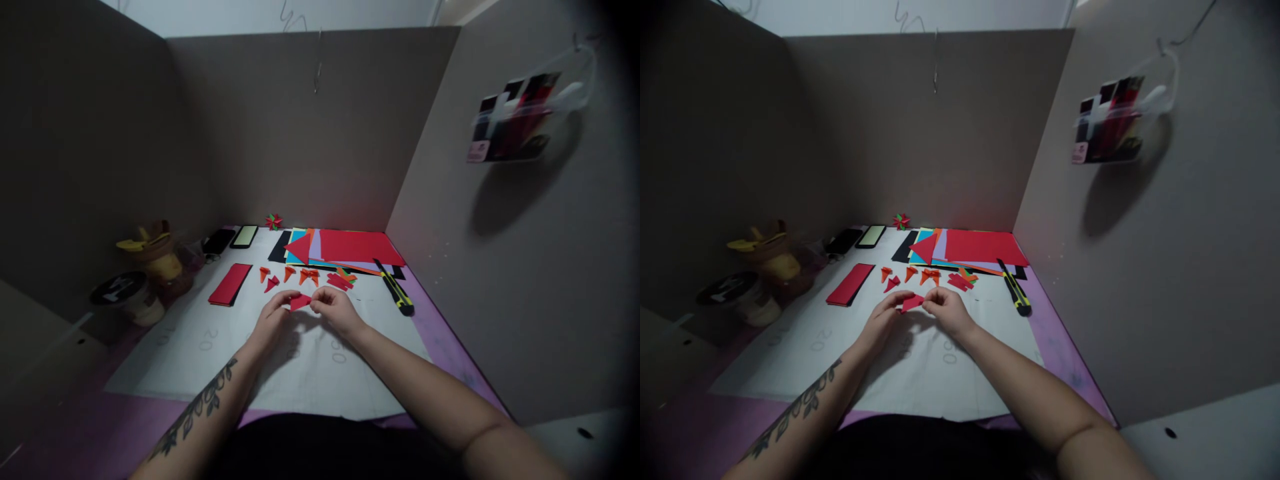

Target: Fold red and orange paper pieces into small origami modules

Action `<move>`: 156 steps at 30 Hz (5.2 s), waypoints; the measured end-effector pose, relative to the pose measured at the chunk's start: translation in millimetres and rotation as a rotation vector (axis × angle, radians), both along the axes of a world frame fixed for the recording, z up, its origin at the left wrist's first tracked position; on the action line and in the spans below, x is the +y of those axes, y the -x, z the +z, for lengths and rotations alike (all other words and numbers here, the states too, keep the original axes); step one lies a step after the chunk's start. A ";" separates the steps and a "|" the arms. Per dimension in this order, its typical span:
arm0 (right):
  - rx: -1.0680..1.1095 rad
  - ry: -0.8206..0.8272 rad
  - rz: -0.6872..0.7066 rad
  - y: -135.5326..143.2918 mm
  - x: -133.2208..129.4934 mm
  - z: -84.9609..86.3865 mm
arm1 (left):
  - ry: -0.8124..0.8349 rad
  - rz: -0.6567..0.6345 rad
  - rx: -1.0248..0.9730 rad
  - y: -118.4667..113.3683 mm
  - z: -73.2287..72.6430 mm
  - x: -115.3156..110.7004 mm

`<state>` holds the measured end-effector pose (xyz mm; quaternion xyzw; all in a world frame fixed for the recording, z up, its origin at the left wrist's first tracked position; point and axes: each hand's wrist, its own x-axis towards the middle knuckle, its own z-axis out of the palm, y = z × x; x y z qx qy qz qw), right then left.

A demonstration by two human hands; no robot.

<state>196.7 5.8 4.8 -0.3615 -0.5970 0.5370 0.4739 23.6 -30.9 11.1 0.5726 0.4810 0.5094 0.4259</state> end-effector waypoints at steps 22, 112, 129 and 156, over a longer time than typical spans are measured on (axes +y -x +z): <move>-0.212 -0.445 -0.052 1.3 -7.9 0.2 | 0.147 0.027 0.030 -6.2 3.6 0.0; -0.122 -0.190 -0.124 9.6 -7.7 -5.3 | -0.004 0.010 0.015 -11.2 -8.8 0.8; -0.208 -0.225 -0.123 11.1 -4.3 -2.1 | 0.011 0.147 -0.101 -11.2 -10.0 4.2; -0.167 -0.269 -0.051 10.3 -3.6 0.0 | -0.012 0.408 -0.321 10.9 4.2 12.7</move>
